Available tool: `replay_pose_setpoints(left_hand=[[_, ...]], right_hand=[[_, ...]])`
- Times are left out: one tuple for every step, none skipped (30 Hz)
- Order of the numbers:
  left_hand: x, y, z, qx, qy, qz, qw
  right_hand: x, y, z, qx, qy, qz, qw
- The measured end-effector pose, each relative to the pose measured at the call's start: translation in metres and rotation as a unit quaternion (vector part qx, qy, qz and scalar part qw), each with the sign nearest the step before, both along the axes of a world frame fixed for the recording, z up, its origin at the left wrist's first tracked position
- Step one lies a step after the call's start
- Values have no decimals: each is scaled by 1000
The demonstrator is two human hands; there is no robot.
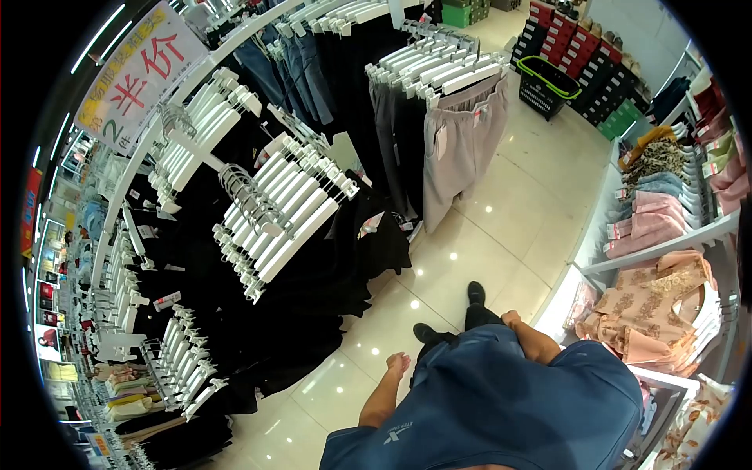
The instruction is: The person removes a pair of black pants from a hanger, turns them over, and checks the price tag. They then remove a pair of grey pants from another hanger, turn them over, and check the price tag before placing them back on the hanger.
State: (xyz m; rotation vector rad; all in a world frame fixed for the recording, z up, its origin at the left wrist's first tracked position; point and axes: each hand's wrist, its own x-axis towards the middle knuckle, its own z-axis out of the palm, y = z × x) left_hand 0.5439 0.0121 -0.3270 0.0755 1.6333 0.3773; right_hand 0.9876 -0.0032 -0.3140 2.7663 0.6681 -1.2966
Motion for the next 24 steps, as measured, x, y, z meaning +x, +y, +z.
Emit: replay_pose_setpoints(left_hand=[[-5, -3, -5, -6, 10, 9, 1000], [-9, -6, -11, -13, 20, 18, 1000], [-10, -6, -22, -25, 20, 29, 999], [-6, -2, -20, -19, 25, 30, 999], [0, 2, -19, -14, 29, 32, 999], [8, 2, -17, -10, 33, 36, 999], [20, 7, -12, -5, 26, 46, 999], [39, 14, -1, 11, 37, 70, 997], [61, 24, 2, 13, 60, 106, 992], [75, 30, -4, 33, 47, 68, 996], [103, 35, -1, 76, 83, 109, 988], [126, 43, -3, 97, 82, 116, 985], [150, 54, -6, 115, 78, 89, 986], [177, 66, -10, 156, 125, 56, 978], [197, 78, -17, 199, 243, -93, 945], [218, 98, 3, 175, 224, -160, 945], [247, 106, 13, 292, 166, -31, 941], [261, 125, 31, 270, 136, -66, 951], [277, 141, 49, 281, 72, -15, 957], [283, 159, 58, 250, 29, -16, 968], [296, 172, 89, 246, 16, -3, 969], [304, 184, 110, 270, 15, -9, 963], [310, 197, 125, 295, 15, -17, 955], [313, 210, 139, 320, 16, -26, 947]], right_hand=[[2, 9, 9, -1, 0, -10, 1000], [3, 18, 18, 4, 7, -3, 1000], [6, 30, 26, 10, 13, 3, 1000], [10, 40, 28, 15, 18, 11, 1000], [11, 52, 29, 24, 12, 30, 999], [15, 62, 22, 47, 13, 67, 997], [21, 70, 7, 70, 12, 111, 991], [30, 79, -8, 101, 30, 156, 982], [41, 87, -37, 113, 71, 124, 983], [48, 96, -14, 149, 74, 174, 971], [60, 105, -29, 170, 105, 176, 964], [72, 112, -23, 206, 133, 174, 954], [85, 119, -11, 203, 218, 95, 950], [97, 124, 1, 197, 300, 14, 933], [108, 124, 15, 193, 301, -9, 934], [121, 123, 27, 188, 301, -31, 934], [136, 124, 33, 184, 299, -52, 935], [153, 120, 24, 172, 300, -64, 936], [171, 109, 13, 159, 300, -76, 938], [187, 100, 12, 151, 296, -84, 939], [207, 86, -14, 151, 297, -101, 938], [222, 76, -19, 137, 291, -117, 940], [236, 64, -24, 124, 263, -114, 950], [249, 57, -25, 97, 259, -136, 951]])
